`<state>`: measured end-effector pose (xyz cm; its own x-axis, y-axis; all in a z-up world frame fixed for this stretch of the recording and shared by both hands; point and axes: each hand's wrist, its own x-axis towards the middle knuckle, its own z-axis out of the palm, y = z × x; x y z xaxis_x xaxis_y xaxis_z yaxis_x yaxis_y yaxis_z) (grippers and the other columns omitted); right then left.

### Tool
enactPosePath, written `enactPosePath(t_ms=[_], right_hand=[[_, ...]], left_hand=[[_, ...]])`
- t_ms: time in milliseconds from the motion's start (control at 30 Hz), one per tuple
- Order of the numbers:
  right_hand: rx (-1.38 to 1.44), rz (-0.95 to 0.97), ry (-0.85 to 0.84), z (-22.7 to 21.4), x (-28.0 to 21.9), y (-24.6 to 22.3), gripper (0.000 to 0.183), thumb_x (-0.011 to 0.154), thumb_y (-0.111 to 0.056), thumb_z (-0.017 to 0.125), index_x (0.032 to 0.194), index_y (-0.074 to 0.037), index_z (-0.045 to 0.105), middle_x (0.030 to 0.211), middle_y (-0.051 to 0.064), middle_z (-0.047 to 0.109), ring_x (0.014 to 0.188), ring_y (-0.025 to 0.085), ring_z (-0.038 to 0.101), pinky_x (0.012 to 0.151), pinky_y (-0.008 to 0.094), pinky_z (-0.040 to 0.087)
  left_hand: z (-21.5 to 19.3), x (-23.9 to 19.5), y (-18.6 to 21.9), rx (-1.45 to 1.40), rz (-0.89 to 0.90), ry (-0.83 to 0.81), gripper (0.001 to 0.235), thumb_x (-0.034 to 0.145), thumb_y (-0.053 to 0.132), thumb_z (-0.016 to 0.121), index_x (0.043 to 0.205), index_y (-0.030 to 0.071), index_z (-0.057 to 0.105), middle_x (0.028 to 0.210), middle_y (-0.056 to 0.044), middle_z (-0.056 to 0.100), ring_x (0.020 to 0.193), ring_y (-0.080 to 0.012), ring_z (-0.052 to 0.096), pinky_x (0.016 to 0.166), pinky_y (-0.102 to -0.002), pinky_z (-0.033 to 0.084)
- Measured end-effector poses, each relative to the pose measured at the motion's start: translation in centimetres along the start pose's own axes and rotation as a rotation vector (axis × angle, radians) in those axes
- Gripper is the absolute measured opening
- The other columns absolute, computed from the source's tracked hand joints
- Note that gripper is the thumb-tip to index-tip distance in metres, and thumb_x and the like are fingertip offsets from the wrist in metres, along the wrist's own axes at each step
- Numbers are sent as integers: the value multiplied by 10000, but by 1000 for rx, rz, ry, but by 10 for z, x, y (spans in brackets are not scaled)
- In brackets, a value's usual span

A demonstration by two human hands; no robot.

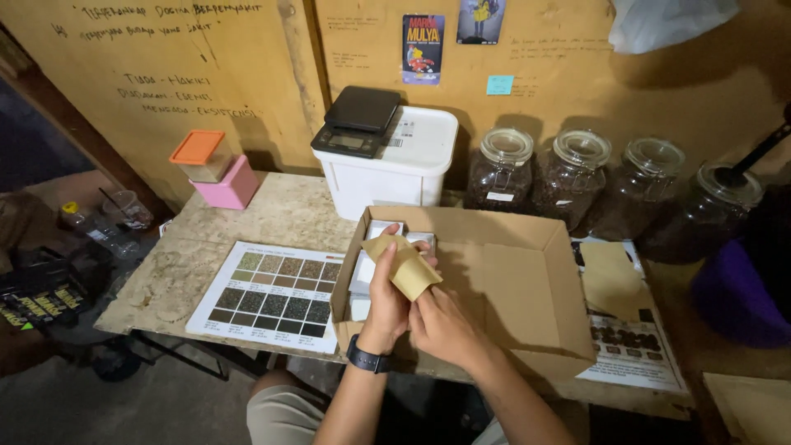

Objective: The person is folding small square paper filters and placing them into small white cardboard boxes on a workbench.

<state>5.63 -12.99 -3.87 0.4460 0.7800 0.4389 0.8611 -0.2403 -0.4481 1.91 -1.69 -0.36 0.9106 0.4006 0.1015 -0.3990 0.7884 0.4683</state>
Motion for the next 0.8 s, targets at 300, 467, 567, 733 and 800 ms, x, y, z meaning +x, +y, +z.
enactPosePath(t_ms=[300, 467, 567, 733, 800], right_hand=[[53, -32, 69, -14, 12, 0, 354, 963, -171, 521, 1247, 24, 601, 1121, 265, 687, 957, 446, 657, 817, 522, 511], [122, 99, -26, -21, 19, 2, 275, 967, -179, 523, 1184, -25, 594, 842, 175, 655, 658, 326, 634, 608, 464, 489], [165, 143, -124, -22, 23, 5, 294, 972, -186, 536, 1221, -33, 563, 879, 166, 650, 694, 314, 626, 626, 460, 490], [277, -36, -56, -69, 44, -18, 211, 860, -73, 707, 1050, 20, 713, 801, 222, 687, 652, 424, 696, 478, 403, 537], [472, -2, 42, -108, 52, -44, 302, 833, 37, 688, 1121, 15, 777, 753, 225, 760, 541, 279, 709, 486, 360, 527]], left_hand=[[2, 9, 1, 93, 156, -126, 433, 967, 329, 618, 1304, 116, 451, 1029, -93, 637, 874, -234, 652, 814, -357, 574], [-4, 13, -1, 199, 201, -180, 468, 996, 344, 587, 1366, 116, 413, 1079, -115, 616, 926, -264, 678, 806, -374, 573], [-5, 11, 5, 299, 190, -135, 446, 1011, 312, 568, 1385, 112, 430, 1099, -110, 636, 947, -226, 648, 849, -340, 544], [-21, 28, 9, 382, 159, 183, 549, 1015, 364, 530, 1486, 123, 381, 1110, -104, 617, 935, -194, 617, 778, -355, 557], [-24, 30, 24, 274, 174, 274, 590, 999, 402, 568, 1516, 164, 413, 1184, -120, 586, 1010, -256, 634, 866, -402, 578]])
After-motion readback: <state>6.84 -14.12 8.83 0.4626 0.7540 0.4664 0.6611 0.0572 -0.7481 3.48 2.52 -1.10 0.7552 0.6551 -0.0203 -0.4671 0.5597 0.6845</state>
